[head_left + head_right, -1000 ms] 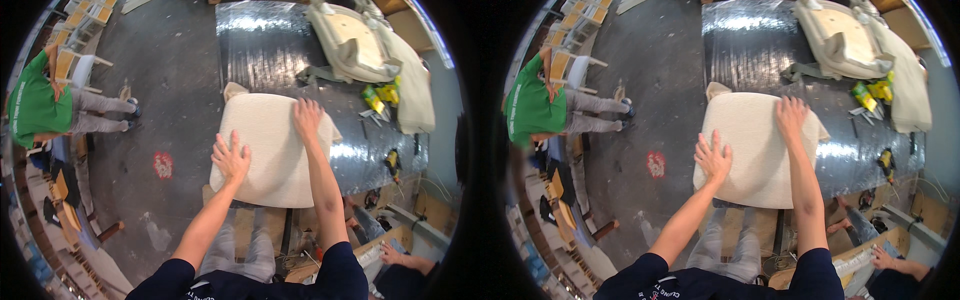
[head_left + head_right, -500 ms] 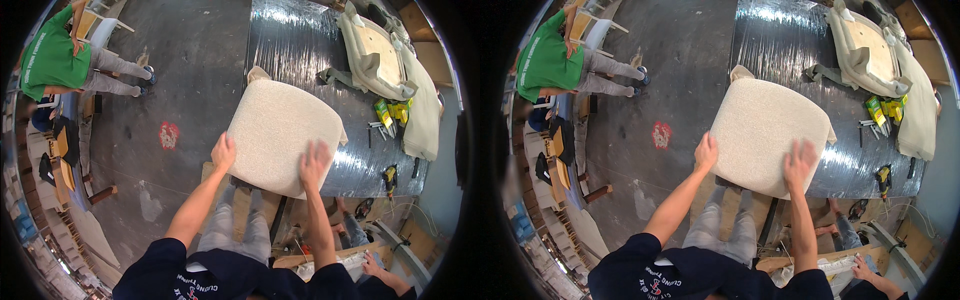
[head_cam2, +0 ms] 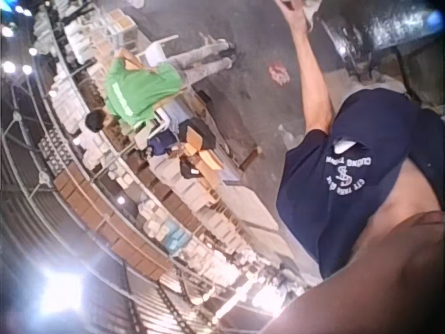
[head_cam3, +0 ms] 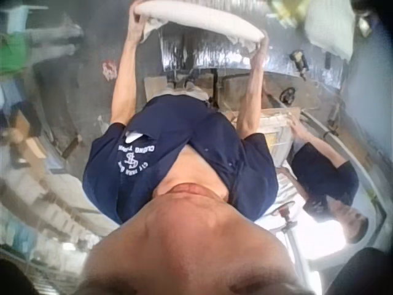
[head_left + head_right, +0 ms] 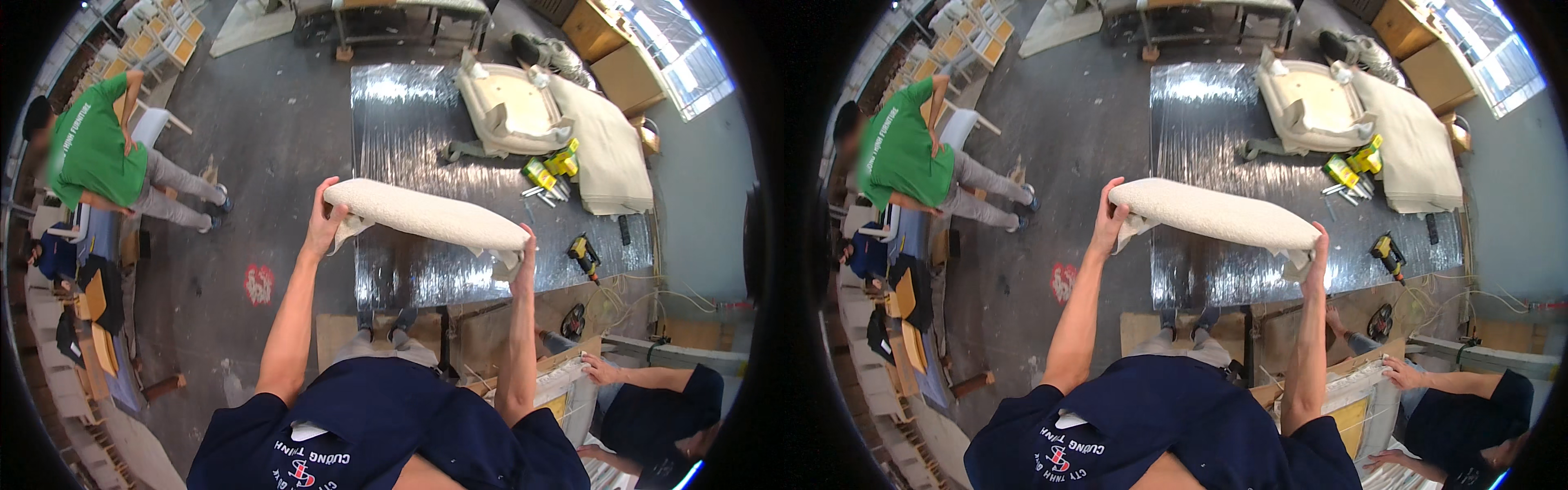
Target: The person works with a coworker to upholster chair seats. They position fabric over a foam-covered seat base, pull it taut, and use a staple gun to secure the fabric to the underside. The person repeatedly flips the seat, adjusts the fabric, and staples edges while the coworker assists with positioning and stapling.
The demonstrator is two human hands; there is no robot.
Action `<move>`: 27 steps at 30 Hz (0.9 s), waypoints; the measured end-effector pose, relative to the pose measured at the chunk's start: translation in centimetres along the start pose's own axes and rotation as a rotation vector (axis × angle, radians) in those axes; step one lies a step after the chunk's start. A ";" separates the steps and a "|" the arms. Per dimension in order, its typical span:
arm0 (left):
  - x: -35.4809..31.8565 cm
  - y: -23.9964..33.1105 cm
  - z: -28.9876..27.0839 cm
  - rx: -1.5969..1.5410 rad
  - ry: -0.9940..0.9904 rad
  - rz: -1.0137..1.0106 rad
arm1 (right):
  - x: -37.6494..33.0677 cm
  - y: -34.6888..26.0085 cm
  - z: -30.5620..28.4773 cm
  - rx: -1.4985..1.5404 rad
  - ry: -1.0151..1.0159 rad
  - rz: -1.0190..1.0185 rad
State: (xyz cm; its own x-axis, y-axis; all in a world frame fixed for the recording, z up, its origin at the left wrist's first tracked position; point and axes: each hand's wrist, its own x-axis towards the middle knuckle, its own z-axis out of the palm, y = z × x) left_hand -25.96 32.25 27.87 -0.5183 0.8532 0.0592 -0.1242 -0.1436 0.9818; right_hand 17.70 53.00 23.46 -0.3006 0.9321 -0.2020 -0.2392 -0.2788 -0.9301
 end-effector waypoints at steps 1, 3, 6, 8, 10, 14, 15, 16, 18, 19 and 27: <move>0.3 0.1 -0.1 0.047 0.013 0.039 | 0.8 0.4 0.8 -0.035 -0.012 -0.088; 0.7 0.1 -0.3 0.103 0.037 0.045 | 1.6 0.9 1.8 -0.087 0.002 -0.122; 1.9 -0.3 -0.4 0.155 0.050 -0.002 | 2.4 0.5 2.0 -0.085 0.034 -0.154; 2.5 -0.7 -1.0 0.241 0.067 0.009 | 2.4 0.2 3.1 -0.073 0.039 -0.176; 2.9 -0.3 0.5 0.188 0.080 -0.008 | 2.9 0.8 0.7 -0.078 0.052 -0.169; 2.3 -0.6 3.3 0.152 0.149 0.021 | 2.2 0.1 0.1 -0.163 0.224 -0.109; 1.6 0.3 5.4 0.224 0.178 0.032 | 1.5 -0.7 -0.2 -0.210 0.326 -0.108; 0.8 0.6 7.0 0.267 0.166 0.045 | 0.6 -1.5 0.2 -0.449 0.435 -0.318; -1.6 1.8 11.3 0.166 0.055 0.183 | -1.7 -2.7 3.2 -0.933 0.653 -0.732; -3.1 2.3 12.5 0.245 -0.050 0.269 | -3.3 -4.0 6.5 -0.978 0.485 -0.886; -8.4 14.1 14.4 0.340 -0.332 0.497 | -7.0 -7.7 5.2 -1.095 0.403 -0.905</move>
State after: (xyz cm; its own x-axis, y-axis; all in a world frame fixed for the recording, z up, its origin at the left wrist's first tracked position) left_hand -11.13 30.31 43.79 -0.1519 0.8427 0.5165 0.3620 -0.4389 0.8224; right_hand 16.89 47.39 33.66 -0.1179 0.7408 0.6613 0.6545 0.5588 -0.5093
